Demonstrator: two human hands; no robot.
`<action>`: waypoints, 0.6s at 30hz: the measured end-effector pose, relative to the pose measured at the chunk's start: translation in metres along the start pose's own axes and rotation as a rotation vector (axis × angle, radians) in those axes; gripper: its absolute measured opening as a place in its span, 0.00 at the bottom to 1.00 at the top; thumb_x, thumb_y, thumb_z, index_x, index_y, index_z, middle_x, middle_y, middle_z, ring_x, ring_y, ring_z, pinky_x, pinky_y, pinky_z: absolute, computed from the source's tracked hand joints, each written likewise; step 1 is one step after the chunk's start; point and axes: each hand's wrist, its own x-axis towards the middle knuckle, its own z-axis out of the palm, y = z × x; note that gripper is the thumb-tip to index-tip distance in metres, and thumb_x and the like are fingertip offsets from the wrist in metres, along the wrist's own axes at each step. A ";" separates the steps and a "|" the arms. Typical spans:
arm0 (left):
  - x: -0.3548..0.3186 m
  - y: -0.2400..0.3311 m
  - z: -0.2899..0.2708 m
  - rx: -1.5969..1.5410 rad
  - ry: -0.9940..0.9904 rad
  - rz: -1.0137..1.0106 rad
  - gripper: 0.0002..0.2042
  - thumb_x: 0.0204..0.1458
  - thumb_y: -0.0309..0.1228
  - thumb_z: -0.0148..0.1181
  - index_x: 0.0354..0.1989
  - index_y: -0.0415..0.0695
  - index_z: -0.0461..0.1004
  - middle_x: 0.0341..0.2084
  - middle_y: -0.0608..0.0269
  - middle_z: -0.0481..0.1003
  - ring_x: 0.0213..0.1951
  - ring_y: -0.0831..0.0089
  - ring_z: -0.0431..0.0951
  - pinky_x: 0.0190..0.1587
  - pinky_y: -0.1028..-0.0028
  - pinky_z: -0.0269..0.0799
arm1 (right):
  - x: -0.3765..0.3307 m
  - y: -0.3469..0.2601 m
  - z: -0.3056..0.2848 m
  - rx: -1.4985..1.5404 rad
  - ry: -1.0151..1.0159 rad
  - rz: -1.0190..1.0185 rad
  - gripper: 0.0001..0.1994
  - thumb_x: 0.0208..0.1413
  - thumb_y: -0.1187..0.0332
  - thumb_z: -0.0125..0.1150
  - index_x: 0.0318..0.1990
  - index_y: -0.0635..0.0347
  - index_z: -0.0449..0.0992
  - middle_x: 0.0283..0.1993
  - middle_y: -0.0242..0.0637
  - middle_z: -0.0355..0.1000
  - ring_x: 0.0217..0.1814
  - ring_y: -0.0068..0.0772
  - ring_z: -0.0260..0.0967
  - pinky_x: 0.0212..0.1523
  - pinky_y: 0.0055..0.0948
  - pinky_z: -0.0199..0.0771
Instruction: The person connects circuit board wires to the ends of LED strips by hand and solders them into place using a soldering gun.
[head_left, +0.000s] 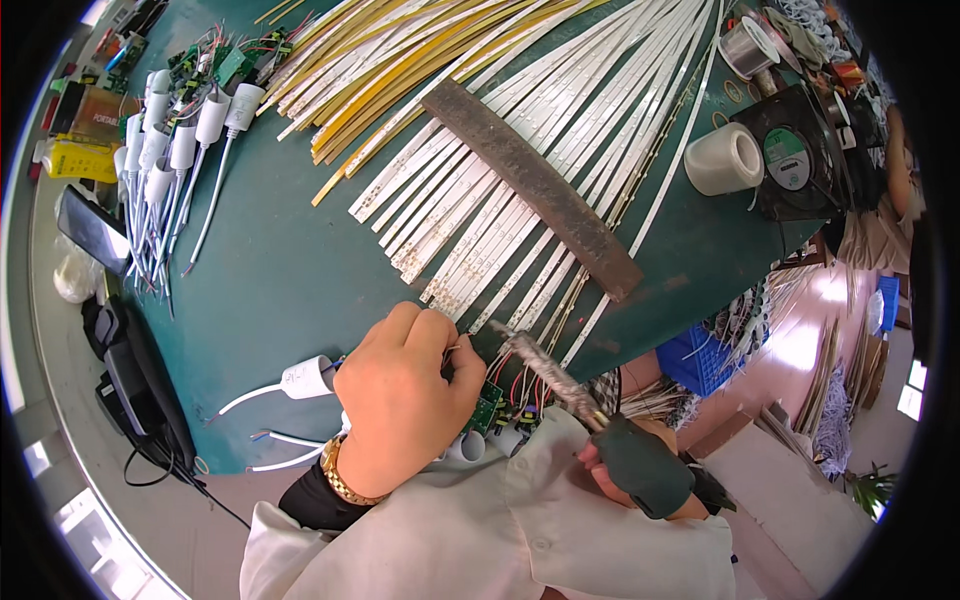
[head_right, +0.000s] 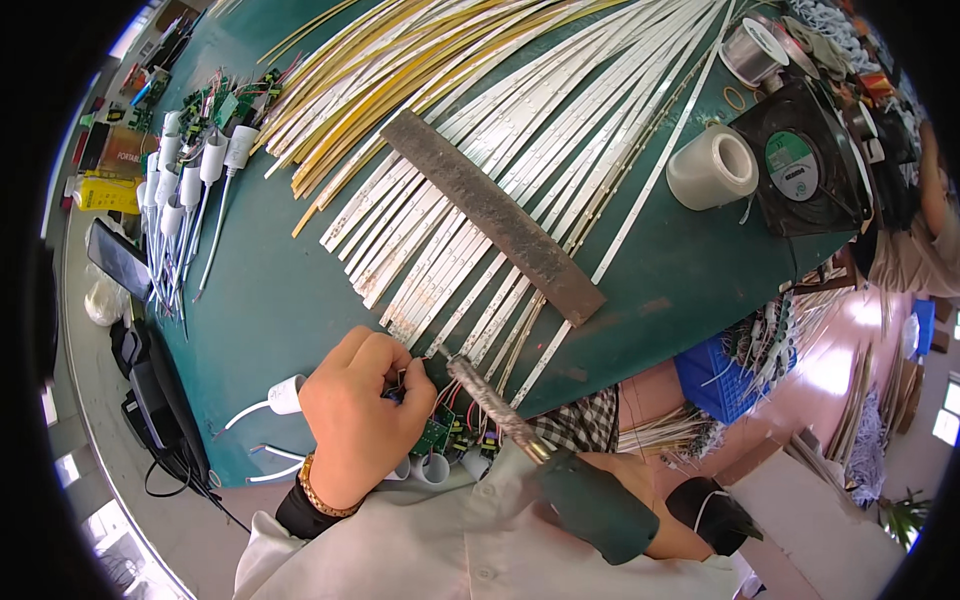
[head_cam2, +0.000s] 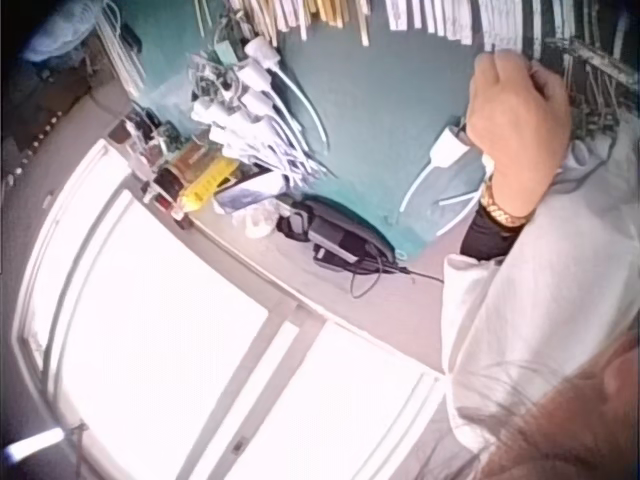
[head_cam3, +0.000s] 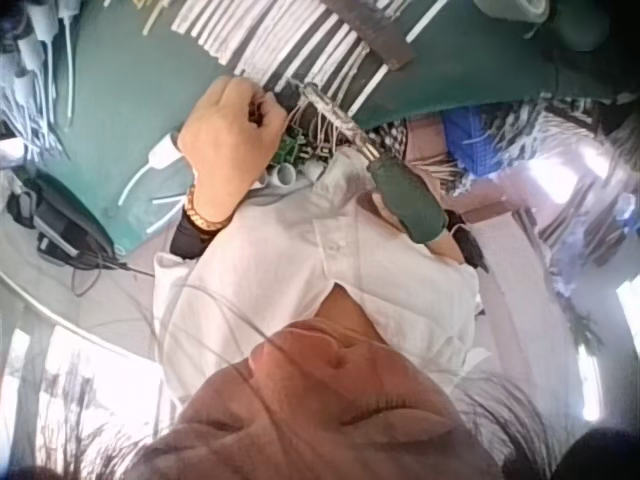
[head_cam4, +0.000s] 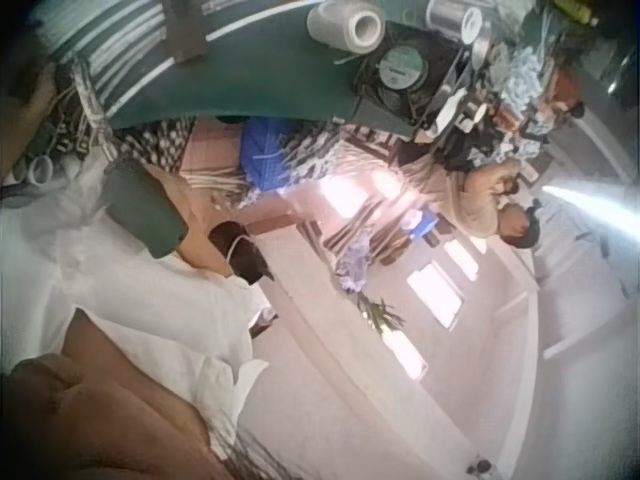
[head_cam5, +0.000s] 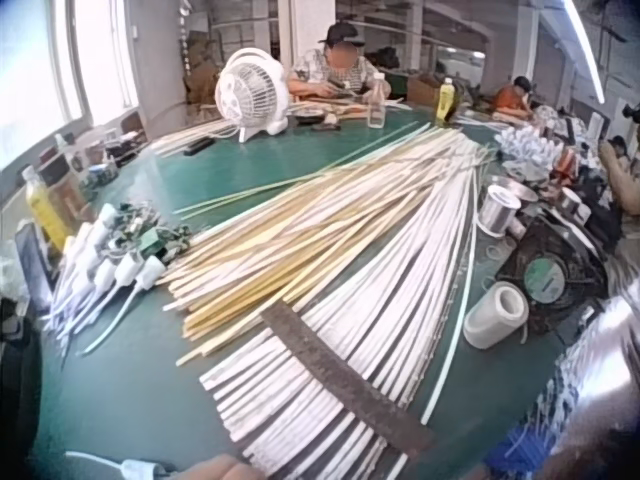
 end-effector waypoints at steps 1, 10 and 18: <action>-0.002 0.001 0.001 0.026 0.004 -0.008 0.07 0.35 0.23 0.63 0.20 0.45 0.69 0.17 0.64 0.67 0.19 0.65 0.71 0.18 0.70 0.63 | 0.006 -0.013 -0.005 -0.240 -0.068 -0.052 0.12 0.55 0.70 0.54 0.46 0.60 0.75 0.41 0.35 0.74 0.40 0.25 0.71 0.38 0.24 0.73; 0.000 0.000 -0.001 0.017 -0.006 -0.009 0.07 0.35 0.23 0.62 0.19 0.45 0.68 0.17 0.64 0.66 0.19 0.65 0.70 0.18 0.69 0.63 | 0.002 0.001 0.008 -0.394 0.291 -0.180 0.11 0.34 0.59 0.68 0.28 0.46 0.75 0.23 0.31 0.70 0.25 0.40 0.70 0.25 0.39 0.69; -0.001 0.001 -0.002 0.007 -0.018 -0.023 0.07 0.35 0.23 0.62 0.19 0.46 0.67 0.17 0.64 0.65 0.18 0.66 0.70 0.18 0.69 0.62 | 0.012 -0.032 -0.015 -0.037 0.176 0.196 0.14 0.36 0.60 0.68 0.34 0.46 0.77 0.27 0.32 0.72 0.25 0.37 0.70 0.24 0.36 0.68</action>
